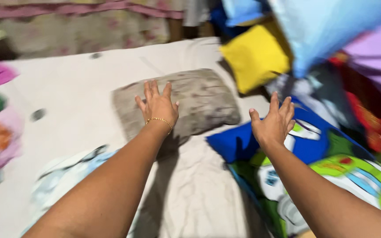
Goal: The person inserts a pillow into a light blue floral pillowcase, smoothing the fabric and adjusting the corners to fit the pillow. They then fold the covered pillow and place it on a stack of other bedding items. Finally, the person folds a separate light blue floral sheet or cloth into a compact square.
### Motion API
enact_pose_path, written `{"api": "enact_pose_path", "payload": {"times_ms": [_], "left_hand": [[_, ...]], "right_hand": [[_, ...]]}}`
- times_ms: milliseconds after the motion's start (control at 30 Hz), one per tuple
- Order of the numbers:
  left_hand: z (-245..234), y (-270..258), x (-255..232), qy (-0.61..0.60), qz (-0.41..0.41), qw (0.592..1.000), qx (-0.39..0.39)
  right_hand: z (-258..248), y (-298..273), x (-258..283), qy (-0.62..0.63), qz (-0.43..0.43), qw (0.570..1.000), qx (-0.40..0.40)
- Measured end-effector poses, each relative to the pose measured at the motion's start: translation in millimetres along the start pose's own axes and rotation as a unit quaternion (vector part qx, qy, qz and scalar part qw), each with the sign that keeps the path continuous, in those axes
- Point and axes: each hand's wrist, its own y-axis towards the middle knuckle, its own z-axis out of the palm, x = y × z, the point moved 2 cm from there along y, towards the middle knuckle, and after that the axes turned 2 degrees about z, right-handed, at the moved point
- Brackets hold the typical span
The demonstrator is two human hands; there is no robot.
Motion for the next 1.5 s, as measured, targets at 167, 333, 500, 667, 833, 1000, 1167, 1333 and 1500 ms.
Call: {"api": "enact_pose_path", "payload": {"times_ms": [167,333,500,667,833,1000,1167,1333,1500], "left_hand": [[-42,-24,110,0.012,-0.093,0.995,-0.018],[-77,-32,196,0.026,-0.146,0.988,-0.042],[-109,-36,251,0.024,-0.183,0.981,-0.061],[-131,-31,290,0.025,-0.232,0.968,-0.093],[-154,-40,310,0.035,-0.295,0.945,-0.137],[-153,-56,321,0.054,-0.377,0.903,-0.200],[-101,-84,306,0.081,-0.414,0.873,-0.245],[-52,-97,273,0.100,-0.431,0.862,-0.249],[-33,-96,246,0.137,-0.397,0.868,-0.265]], "right_hand": [[50,-29,108,0.043,-0.106,0.993,0.039],[84,-60,203,0.068,-0.186,0.979,0.056],[105,-81,283,0.066,-0.219,0.966,0.119],[128,-86,341,0.111,-0.291,0.942,0.125],[151,-75,386,0.124,-0.356,0.913,0.156],[198,-53,407,0.128,-0.412,0.878,0.207],[252,-48,379,0.158,-0.462,0.840,0.236],[263,-35,335,0.152,-0.473,0.830,0.254],[260,-12,302,0.212,-0.463,0.829,0.232]]}}
